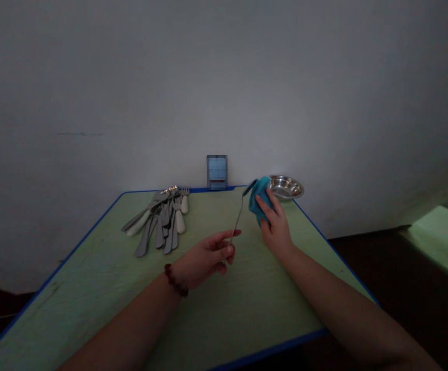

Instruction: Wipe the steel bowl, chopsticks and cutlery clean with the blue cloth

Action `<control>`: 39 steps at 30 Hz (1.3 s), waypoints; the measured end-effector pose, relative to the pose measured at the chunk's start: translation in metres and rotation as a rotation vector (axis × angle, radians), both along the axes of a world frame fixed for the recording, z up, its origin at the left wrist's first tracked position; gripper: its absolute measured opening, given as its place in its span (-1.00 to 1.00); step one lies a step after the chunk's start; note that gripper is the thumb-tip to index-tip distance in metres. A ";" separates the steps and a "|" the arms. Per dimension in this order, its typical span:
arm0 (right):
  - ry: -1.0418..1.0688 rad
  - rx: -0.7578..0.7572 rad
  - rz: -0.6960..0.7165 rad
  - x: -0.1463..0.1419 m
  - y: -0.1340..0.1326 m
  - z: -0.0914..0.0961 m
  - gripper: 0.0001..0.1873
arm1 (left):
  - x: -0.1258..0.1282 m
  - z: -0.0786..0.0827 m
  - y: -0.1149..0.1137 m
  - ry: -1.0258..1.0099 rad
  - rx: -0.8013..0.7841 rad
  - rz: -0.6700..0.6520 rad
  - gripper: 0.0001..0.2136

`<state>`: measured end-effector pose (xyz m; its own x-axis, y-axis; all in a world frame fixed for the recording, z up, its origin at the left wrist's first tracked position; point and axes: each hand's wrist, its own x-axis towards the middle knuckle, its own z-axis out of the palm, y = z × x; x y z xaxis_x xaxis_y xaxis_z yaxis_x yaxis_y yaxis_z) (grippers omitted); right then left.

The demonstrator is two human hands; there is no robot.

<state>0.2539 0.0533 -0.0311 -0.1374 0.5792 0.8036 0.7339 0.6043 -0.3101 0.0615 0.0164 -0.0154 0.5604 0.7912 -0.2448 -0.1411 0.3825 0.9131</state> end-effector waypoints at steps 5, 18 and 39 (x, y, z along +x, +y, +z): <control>0.044 0.015 0.020 -0.001 0.002 -0.004 -0.43 | 0.002 -0.005 0.002 -0.008 0.004 0.051 -0.66; 0.118 -0.056 0.067 -0.001 0.006 -0.005 -0.52 | 0.005 -0.007 0.001 -0.093 -0.005 0.070 -0.78; 0.303 0.019 0.009 0.007 0.014 -0.005 -0.43 | 0.006 -0.001 0.000 -0.075 -0.039 0.165 -0.78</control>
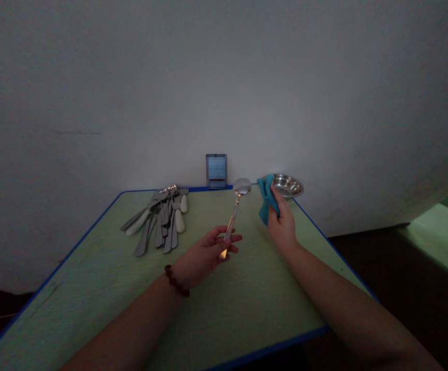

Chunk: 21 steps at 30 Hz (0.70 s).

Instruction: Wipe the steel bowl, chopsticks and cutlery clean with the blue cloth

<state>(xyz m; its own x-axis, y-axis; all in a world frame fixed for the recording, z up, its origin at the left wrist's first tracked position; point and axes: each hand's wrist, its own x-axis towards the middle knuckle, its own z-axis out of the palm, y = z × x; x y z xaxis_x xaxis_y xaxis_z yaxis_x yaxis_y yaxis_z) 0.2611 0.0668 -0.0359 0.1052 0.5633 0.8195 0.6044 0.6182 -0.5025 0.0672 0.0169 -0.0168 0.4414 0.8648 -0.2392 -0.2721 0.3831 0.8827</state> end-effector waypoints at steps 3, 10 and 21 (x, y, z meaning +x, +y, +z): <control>0.027 0.003 -0.011 0.000 0.001 0.000 -0.45 | 0.000 0.001 0.000 0.029 -0.023 0.004 -0.76; 0.013 0.024 -0.005 0.000 0.000 0.001 -0.45 | -0.002 0.000 0.000 0.103 -0.073 -0.023 -0.73; -0.420 0.161 -0.131 0.003 -0.015 0.015 -0.42 | 0.002 0.001 -0.003 0.085 -0.193 -0.085 -0.68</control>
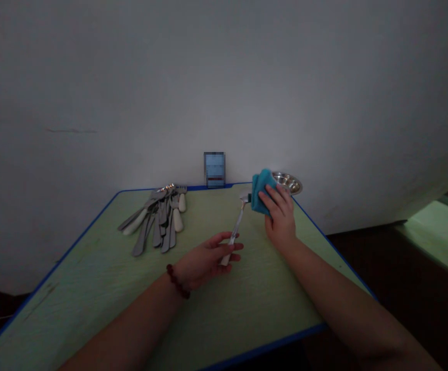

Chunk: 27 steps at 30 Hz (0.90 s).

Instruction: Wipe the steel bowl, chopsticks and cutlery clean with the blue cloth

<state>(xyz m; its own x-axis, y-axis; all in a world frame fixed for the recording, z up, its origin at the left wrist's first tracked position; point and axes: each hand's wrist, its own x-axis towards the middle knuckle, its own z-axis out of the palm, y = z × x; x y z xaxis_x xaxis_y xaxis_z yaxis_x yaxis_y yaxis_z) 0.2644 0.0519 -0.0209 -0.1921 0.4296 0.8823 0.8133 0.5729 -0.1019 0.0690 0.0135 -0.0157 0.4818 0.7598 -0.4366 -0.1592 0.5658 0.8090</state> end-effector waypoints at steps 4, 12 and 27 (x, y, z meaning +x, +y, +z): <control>-0.061 -0.022 -0.080 -0.001 0.001 -0.001 -0.48 | 0.000 -0.002 0.000 0.054 0.036 -0.043 -0.67; -0.140 -0.071 -0.110 -0.005 0.005 -0.007 -0.52 | 0.000 -0.008 0.000 0.082 0.132 -0.101 -0.65; -0.243 -0.092 -0.020 -0.017 0.001 -0.010 -0.53 | 0.001 -0.001 -0.001 0.017 0.095 -0.017 -0.64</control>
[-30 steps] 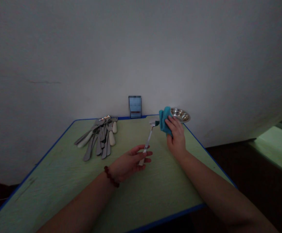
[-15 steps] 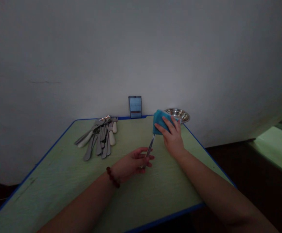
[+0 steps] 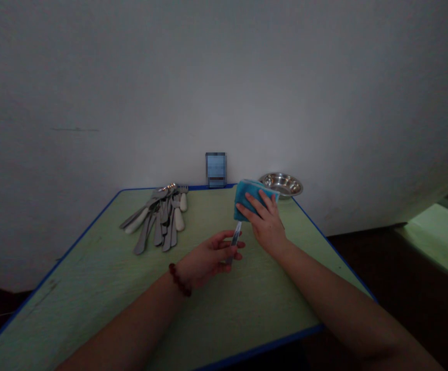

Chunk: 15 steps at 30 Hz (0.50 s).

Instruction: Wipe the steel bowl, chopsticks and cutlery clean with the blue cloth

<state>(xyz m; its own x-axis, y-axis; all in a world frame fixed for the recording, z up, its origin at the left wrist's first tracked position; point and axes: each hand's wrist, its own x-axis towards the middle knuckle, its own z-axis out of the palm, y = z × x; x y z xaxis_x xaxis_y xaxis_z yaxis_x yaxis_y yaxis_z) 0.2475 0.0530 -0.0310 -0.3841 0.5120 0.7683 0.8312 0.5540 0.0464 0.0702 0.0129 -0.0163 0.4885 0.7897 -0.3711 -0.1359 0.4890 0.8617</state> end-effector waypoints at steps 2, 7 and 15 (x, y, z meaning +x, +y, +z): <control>-0.013 -0.012 0.005 -0.002 -0.001 -0.001 -0.54 | 0.000 0.000 0.000 -0.023 0.003 0.008 -0.65; -0.045 -0.002 0.049 -0.005 -0.004 -0.001 -0.56 | -0.001 -0.002 0.001 -0.083 0.025 0.043 -0.67; -0.085 -0.013 0.145 -0.009 -0.008 -0.002 -0.57 | 0.000 -0.004 0.004 -0.157 0.027 0.105 -0.68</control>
<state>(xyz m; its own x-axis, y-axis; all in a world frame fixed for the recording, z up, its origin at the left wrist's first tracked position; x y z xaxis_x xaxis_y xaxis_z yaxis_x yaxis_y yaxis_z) 0.2380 0.0449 -0.0328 -0.5180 0.4566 0.7233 0.7361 0.6687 0.1050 0.0700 0.0167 -0.0202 0.4528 0.8481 -0.2751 -0.3192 0.4423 0.8382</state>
